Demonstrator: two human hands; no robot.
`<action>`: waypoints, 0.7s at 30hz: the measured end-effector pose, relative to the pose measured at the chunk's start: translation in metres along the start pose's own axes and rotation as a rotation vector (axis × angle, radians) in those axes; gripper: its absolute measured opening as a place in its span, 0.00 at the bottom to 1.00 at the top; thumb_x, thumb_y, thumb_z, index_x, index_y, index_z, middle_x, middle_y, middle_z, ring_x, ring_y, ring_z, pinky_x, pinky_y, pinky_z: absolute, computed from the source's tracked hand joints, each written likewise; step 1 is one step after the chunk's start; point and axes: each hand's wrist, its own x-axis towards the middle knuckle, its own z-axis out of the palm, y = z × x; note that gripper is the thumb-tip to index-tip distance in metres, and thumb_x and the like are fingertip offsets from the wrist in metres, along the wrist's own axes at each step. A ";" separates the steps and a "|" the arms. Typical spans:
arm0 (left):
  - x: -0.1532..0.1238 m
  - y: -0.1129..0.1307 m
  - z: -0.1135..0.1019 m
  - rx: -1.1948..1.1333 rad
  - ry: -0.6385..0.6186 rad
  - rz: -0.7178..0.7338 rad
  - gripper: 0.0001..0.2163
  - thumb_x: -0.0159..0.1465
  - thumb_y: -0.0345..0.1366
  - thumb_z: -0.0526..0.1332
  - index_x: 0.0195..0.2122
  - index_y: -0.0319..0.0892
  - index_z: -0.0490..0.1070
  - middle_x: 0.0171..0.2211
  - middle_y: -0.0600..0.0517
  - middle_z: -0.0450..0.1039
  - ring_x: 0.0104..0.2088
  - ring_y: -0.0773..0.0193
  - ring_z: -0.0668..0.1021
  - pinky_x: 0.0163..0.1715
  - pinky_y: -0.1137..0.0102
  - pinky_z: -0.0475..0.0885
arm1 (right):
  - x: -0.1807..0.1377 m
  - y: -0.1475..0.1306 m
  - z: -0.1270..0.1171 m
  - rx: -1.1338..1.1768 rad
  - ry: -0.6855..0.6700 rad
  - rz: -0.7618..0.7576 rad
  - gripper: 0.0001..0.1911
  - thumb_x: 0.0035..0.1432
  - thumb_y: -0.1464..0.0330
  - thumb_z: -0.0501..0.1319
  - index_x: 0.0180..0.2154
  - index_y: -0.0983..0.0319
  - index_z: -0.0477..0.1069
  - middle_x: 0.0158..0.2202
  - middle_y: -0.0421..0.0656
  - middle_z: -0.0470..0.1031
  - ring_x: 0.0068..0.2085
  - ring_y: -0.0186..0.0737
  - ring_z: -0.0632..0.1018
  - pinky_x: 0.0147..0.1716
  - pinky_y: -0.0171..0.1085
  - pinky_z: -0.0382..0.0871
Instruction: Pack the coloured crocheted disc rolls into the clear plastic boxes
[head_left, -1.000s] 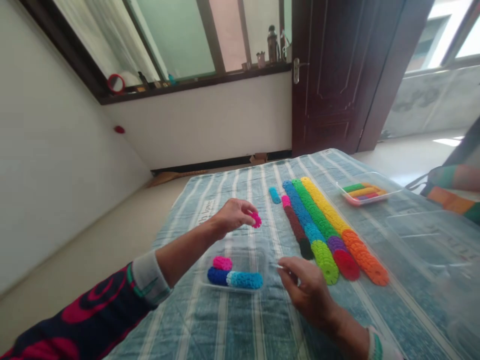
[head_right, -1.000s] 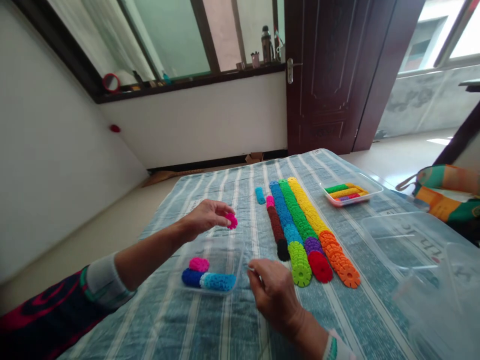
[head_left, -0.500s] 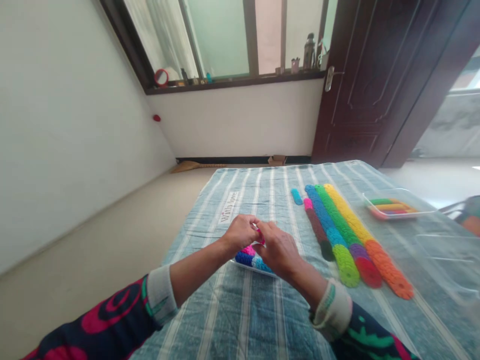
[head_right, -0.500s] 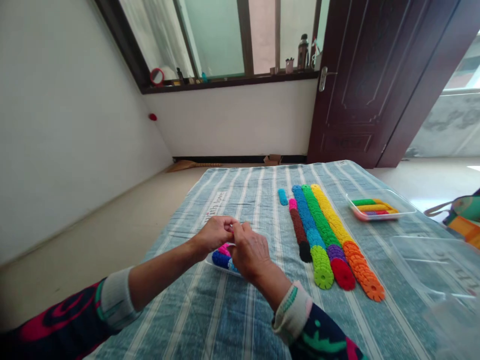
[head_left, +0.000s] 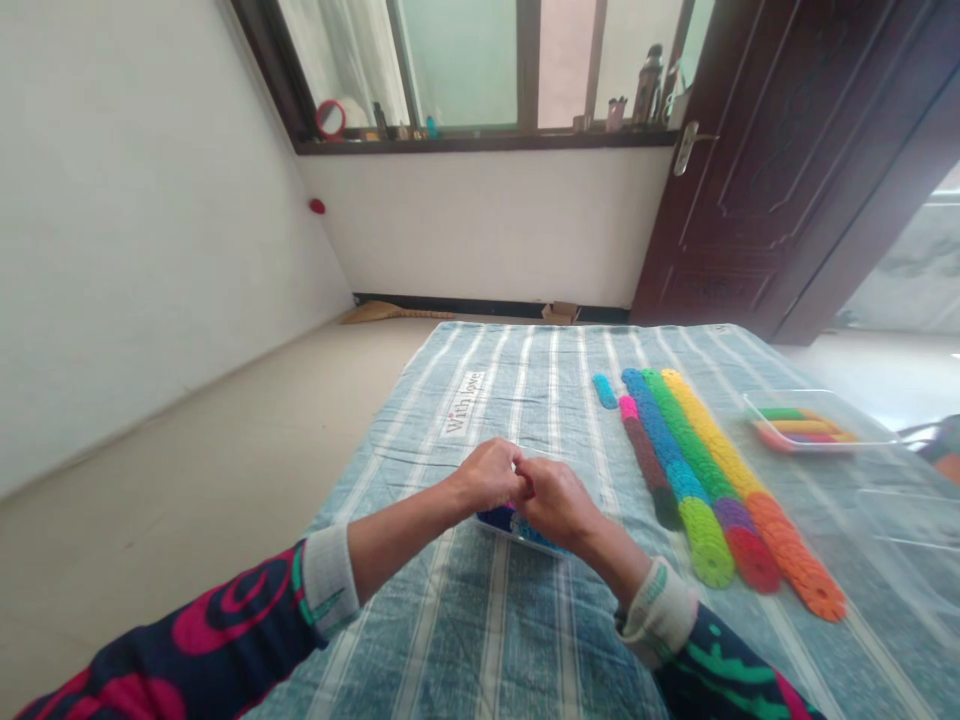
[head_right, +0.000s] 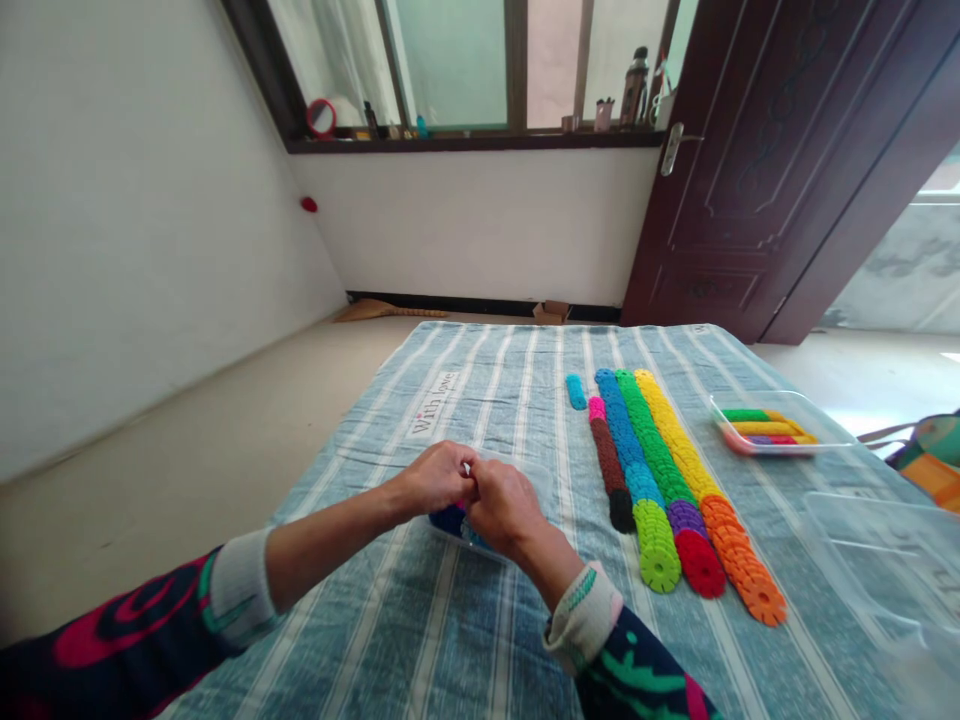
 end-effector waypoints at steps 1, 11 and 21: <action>0.000 0.000 0.000 0.034 -0.008 0.009 0.05 0.47 0.31 0.61 0.23 0.38 0.76 0.18 0.54 0.71 0.27 0.60 0.77 0.22 0.73 0.63 | 0.000 0.001 0.001 0.014 -0.009 0.004 0.05 0.55 0.73 0.58 0.32 0.62 0.73 0.32 0.45 0.78 0.34 0.39 0.75 0.31 0.35 0.55; -0.006 0.010 -0.006 0.400 -0.088 0.100 0.07 0.55 0.28 0.57 0.29 0.40 0.76 0.32 0.46 0.79 0.38 0.52 0.80 0.33 0.68 0.69 | 0.001 0.007 0.006 0.034 -0.046 0.028 0.05 0.53 0.72 0.58 0.32 0.62 0.73 0.31 0.45 0.78 0.33 0.41 0.74 0.30 0.36 0.54; -0.013 0.006 -0.020 0.529 -0.155 0.217 0.10 0.58 0.27 0.57 0.37 0.42 0.75 0.33 0.49 0.79 0.38 0.55 0.80 0.32 0.69 0.67 | -0.001 0.006 -0.001 0.091 -0.063 0.046 0.08 0.51 0.72 0.62 0.35 0.63 0.76 0.31 0.44 0.78 0.34 0.40 0.74 0.32 0.35 0.58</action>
